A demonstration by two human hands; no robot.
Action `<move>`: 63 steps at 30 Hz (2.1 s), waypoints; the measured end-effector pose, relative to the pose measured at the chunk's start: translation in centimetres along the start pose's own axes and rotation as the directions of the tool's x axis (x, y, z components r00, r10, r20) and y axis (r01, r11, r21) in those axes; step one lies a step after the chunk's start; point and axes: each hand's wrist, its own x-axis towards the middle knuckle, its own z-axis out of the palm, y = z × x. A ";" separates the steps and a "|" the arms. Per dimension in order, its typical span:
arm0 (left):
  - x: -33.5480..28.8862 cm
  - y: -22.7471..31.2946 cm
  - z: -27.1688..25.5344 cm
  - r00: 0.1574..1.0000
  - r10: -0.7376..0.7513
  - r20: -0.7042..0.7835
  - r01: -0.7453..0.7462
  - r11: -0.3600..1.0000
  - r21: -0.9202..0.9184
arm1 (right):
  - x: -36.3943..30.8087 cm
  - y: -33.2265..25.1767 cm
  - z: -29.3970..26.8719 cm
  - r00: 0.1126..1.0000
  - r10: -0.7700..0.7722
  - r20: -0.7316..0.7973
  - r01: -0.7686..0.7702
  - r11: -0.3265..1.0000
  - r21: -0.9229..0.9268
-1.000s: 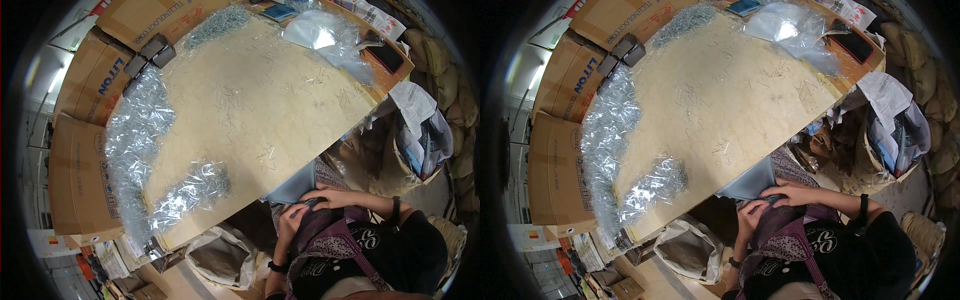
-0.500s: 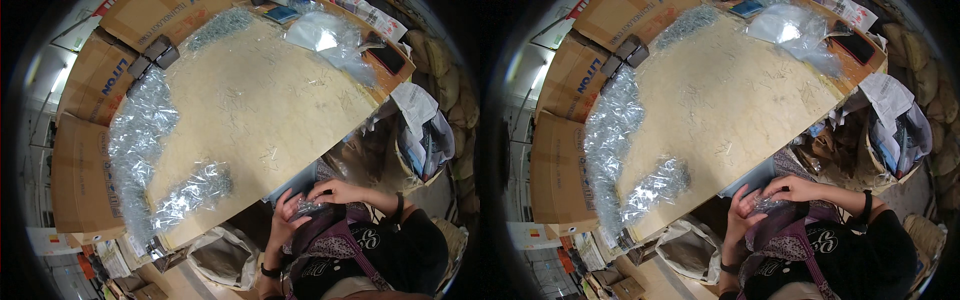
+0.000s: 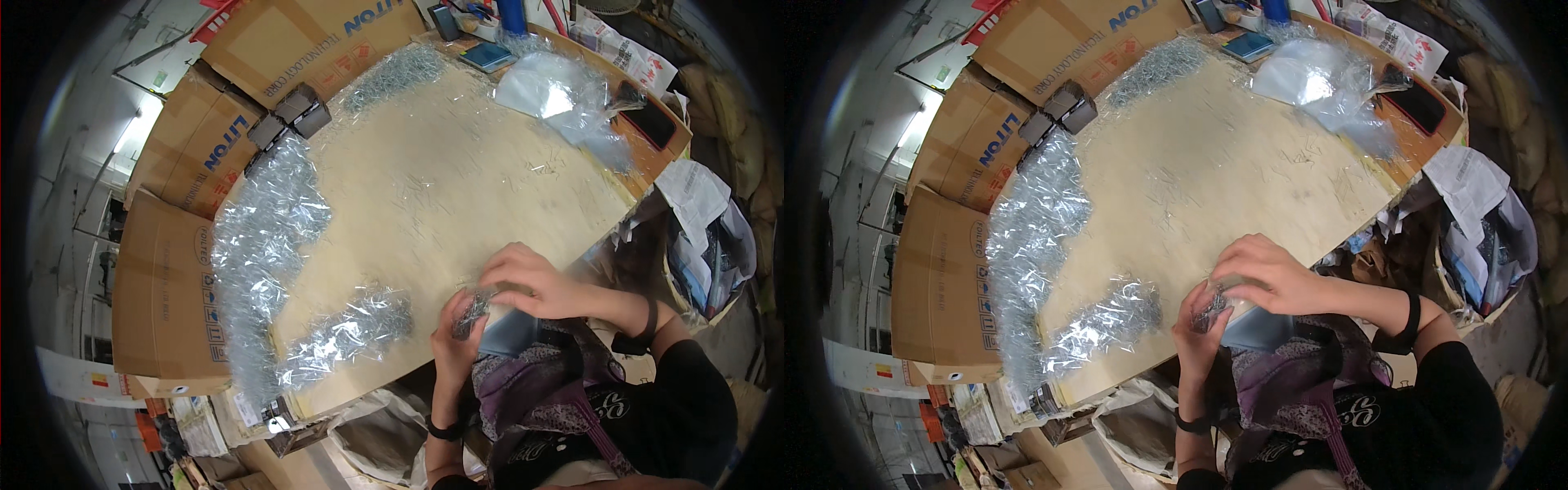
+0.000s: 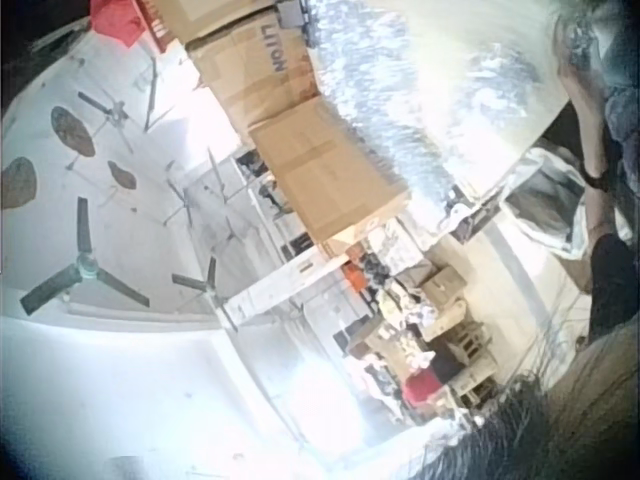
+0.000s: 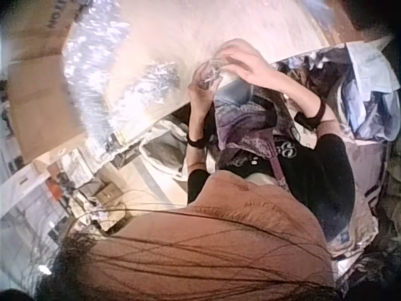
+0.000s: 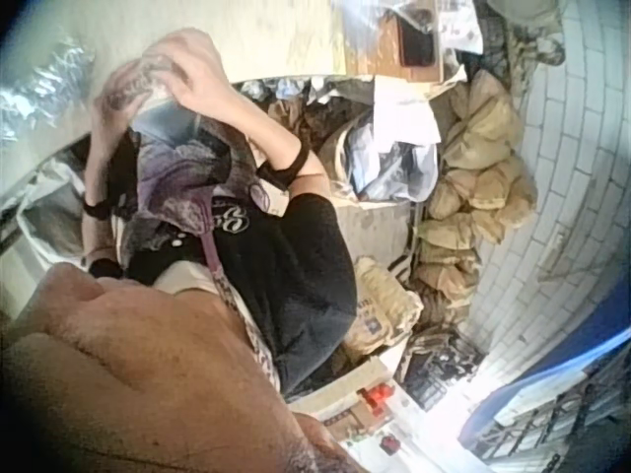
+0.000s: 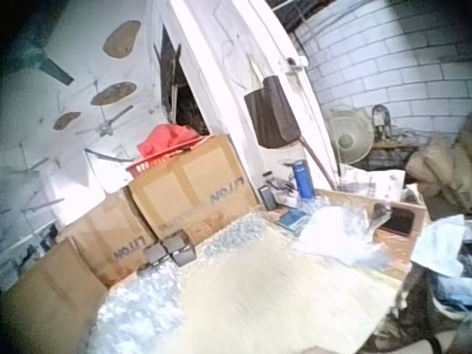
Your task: The recorder is sorting small metal pins/clips on a table and placing them into clear plastic bags.
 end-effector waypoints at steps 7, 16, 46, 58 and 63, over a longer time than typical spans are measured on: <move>0.0 -0.7 -0.3 0.999 -0.046 0.011 0.044 0.990 0.133 | 3.5 -0.4 3.1 0.877 -0.347 0.333 0.420 0.890 -0.179; 0.9 0.6 1.5 0.993 0.064 -0.103 -0.073 0.993 -0.088 | 2.3 1.4 1.0 0.936 -0.191 0.296 0.231 0.967 -0.106; 1.4 -1.3 -2.7 0.829 0.353 -0.433 0.194 0.545 0.815 | 12.8 15.7 -0.6 0.857 0.148 0.493 0.116 0.878 -0.464; 0.9 -1.1 -2.5 0.678 0.476 -0.560 0.211 0.604 0.768 | -3.6 14.9 -15.5 0.777 -0.105 -0.620 -0.585 0.244 -0.774; -0.1 -0.3 -2.0 0.674 0.517 -0.527 0.136 0.615 0.777 | -4.6 12.2 -16.6 0.746 0.267 -0.609 -0.660 0.415 -0.626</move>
